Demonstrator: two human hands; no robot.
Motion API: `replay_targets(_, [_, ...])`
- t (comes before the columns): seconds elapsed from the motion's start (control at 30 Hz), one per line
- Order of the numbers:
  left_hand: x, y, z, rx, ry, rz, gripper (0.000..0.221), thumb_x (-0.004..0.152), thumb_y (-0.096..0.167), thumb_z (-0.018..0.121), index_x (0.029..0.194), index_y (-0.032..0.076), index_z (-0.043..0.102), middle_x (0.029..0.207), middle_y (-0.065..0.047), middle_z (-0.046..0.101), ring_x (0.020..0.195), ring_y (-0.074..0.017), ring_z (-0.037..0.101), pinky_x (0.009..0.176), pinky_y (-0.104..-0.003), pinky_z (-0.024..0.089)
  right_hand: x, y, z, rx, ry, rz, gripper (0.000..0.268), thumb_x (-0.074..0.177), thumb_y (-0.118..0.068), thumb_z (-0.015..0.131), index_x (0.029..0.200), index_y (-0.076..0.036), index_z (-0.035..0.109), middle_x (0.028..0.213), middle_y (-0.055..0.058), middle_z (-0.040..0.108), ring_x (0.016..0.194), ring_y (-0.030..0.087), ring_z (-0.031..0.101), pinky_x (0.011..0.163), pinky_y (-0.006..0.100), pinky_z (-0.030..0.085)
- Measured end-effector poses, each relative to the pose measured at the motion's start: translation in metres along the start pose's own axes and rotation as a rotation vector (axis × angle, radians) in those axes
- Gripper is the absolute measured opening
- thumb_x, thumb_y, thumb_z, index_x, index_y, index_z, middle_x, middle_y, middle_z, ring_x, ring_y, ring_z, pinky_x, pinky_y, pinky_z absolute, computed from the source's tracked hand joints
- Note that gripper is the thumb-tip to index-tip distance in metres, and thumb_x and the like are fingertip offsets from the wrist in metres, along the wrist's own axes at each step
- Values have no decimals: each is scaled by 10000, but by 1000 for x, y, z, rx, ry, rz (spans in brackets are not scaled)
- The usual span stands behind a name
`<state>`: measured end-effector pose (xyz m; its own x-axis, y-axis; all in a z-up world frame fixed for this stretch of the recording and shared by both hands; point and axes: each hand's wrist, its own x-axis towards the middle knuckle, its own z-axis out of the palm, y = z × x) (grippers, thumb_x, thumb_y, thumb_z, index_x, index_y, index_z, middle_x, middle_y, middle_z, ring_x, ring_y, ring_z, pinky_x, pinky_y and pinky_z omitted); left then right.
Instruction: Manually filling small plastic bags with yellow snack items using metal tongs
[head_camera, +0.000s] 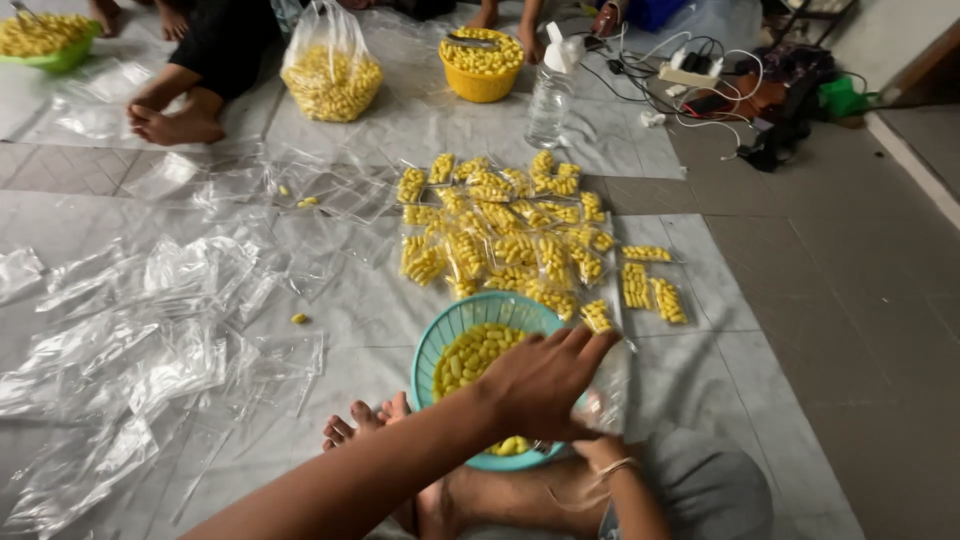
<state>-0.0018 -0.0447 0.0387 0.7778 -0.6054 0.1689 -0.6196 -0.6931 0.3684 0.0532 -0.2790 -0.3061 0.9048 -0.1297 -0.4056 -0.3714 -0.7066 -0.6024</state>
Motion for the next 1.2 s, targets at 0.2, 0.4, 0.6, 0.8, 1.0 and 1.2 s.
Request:
replay_targets(0.2, [22,52,-76,-103,189,199,963,696,704,642,1356,48,395,1142,-131,493,1086,-443,666,838,-563,568,22,54,-134,-53,-109,-175,508,773,-335,768,1192,-75,644,1068,128,726,981,274,702,837,407,536])
replay_targets(0.4, [-6,77,-140,-387,158,199,1092,612,797,312,1394,44,428,1267,-97,601,920,-328,738,670,-542,568,34,4,-285,-114,-242,-444,531,774,-300,796,1234,-82,644,1102,84,729,1008,209,705,871,356,566])
replay_targets(0.6, [-32,65,-111,-262,82,345,1080,631,830,159,1238,-17,441,1233,-295,640,602,-353,652,438,-463,492,-28,-116,-252,-151,-455,-765,561,774,-265,826,1275,-90,644,1136,40,732,1034,144,707,904,306,596])
replay_targets(0.8, [-37,6,-16,-88,-252,331,1080,685,818,328,1356,-18,459,1368,-246,605,1067,-450,676,909,-581,493,-30,-139,-140,-353,-575,-514,245,868,-208,684,1098,-156,750,1082,-30,827,1014,51,685,889,241,535])
replay_targets(1.0, [-57,-14,42,-320,-294,0,730,782,72,697,1446,35,394,1406,-213,554,1222,-417,580,995,-540,478,31,-84,-72,-559,-602,-308,719,979,-269,642,1599,-125,307,1656,108,324,1525,289,348,1218,439,368])
replay_targets(1.2, [-113,14,88,-615,-653,-144,761,738,263,686,1411,82,379,1363,-156,593,1157,-391,630,886,-527,511,-13,-82,-102,-713,-703,-62,972,894,-585,639,1625,-144,173,1618,44,424,1346,215,581,990,314,487])
